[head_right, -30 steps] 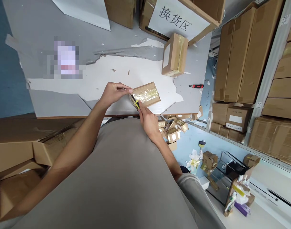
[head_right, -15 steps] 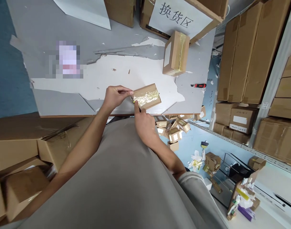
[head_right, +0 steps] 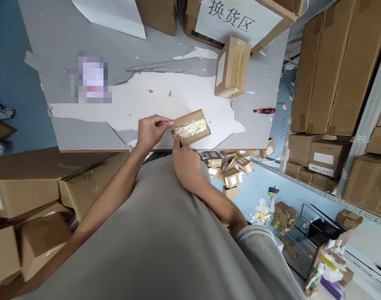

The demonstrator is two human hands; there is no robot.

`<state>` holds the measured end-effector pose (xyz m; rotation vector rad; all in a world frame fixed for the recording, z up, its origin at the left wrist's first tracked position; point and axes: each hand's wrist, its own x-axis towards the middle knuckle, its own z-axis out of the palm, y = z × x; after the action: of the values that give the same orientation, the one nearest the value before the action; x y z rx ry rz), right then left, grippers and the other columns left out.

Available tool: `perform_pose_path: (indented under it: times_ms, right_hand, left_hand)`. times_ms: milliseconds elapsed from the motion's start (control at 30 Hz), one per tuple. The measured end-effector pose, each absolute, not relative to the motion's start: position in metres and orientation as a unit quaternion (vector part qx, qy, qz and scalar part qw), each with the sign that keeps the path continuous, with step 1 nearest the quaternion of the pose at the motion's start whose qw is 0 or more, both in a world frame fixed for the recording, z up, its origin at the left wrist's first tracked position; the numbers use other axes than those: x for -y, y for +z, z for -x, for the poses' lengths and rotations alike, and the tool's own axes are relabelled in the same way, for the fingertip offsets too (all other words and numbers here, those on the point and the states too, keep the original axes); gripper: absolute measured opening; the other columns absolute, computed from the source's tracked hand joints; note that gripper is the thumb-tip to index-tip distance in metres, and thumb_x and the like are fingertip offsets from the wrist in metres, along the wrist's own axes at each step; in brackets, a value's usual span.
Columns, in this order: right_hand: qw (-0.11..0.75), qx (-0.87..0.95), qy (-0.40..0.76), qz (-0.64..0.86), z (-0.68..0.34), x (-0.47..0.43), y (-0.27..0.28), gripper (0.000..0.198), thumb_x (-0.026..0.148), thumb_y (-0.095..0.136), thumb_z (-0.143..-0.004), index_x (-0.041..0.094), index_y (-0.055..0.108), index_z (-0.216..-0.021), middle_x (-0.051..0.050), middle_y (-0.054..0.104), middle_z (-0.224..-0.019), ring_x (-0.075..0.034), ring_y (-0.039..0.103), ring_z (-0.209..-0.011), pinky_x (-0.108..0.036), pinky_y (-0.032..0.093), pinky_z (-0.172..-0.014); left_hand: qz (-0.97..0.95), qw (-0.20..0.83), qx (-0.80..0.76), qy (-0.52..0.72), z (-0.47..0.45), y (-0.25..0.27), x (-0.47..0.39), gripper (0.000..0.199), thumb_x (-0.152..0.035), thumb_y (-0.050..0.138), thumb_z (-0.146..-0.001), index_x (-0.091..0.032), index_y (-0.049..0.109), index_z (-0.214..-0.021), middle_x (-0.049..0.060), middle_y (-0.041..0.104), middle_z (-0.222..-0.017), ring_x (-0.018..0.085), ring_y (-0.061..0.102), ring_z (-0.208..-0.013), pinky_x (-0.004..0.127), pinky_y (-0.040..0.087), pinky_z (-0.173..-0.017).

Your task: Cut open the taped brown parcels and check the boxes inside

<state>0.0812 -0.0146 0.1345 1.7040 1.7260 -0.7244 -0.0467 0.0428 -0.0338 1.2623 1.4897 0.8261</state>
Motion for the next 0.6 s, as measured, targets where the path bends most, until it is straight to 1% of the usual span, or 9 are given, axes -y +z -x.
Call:
perform_pose_path:
  times_ms: [133, 267, 400, 500, 600]
  right_hand:
    - [0.293, -0.663, -0.282, -0.628, -0.081, 0.016, 0.139, 0.072, 0.005, 0.038, -0.115, 0.013, 0.031, -0.186, -0.026, 0.081, -0.132, -0.031, 0.085, -0.112, -0.04, 0.067, -0.093]
    - [0.289, -0.666, -0.282, -0.627, -0.089, 0.027, 0.135, 0.073, 0.005, 0.04, -0.114, 0.015, 0.033, -0.186, -0.026, 0.083, -0.129, -0.03, 0.086, -0.106, -0.04, 0.068, -0.089]
    - [0.3, -0.665, -0.308, -0.611, -0.097, 0.03, 0.119, 0.069, 0.002, 0.039, -0.113, 0.011, 0.041, -0.182, -0.025, 0.084, -0.128, -0.031, 0.085, -0.115, -0.04, 0.067, -0.094]
    - [0.305, -0.668, -0.3, -0.609, -0.103, 0.032, 0.127, 0.07, 0.005, 0.037, -0.115, 0.012, 0.034, -0.184, -0.025, 0.082, -0.133, -0.03, 0.084, -0.115, -0.038, 0.065, -0.094]
    - [0.307, -0.67, -0.293, -0.609, -0.122, 0.038, 0.146, 0.071, 0.014, 0.04, -0.119, 0.021, 0.026, -0.188, -0.021, 0.082, -0.131, -0.027, 0.084, -0.107, -0.036, 0.064, -0.091]
  left_hand:
    - [-0.515, 0.478, -0.628, 0.335, 0.046, -0.034, -0.041, 0.019, -0.041, 0.083, -0.095, -0.025, 0.093, -0.101, 0.004, 0.089, -0.107, 0.024, 0.079, -0.091, 0.037, 0.065, -0.091]
    - [-0.51, 0.481, -0.63, 0.334, 0.039, -0.031, -0.035, 0.018, -0.039, 0.082, -0.097, -0.025, 0.092, -0.102, 0.005, 0.089, -0.109, 0.024, 0.079, -0.094, 0.036, 0.064, -0.092]
    - [-0.537, 0.485, -0.608, 0.328, 0.03, -0.024, -0.028, 0.017, -0.038, 0.082, -0.098, -0.025, 0.092, -0.101, 0.005, 0.088, -0.104, 0.023, 0.077, -0.09, 0.037, 0.063, -0.091]
    - [-0.543, 0.446, -0.627, 0.336, 0.03, -0.026, -0.03, 0.018, -0.037, 0.079, -0.1, -0.023, 0.091, -0.101, 0.006, 0.088, -0.106, 0.023, 0.077, -0.089, 0.037, 0.063, -0.091]
    - [-0.529, 0.428, -0.649, 0.341, 0.037, -0.033, -0.033, 0.024, -0.043, 0.078, -0.102, -0.022, 0.089, -0.106, 0.008, 0.087, -0.11, 0.022, 0.078, -0.09, 0.035, 0.063, -0.091]
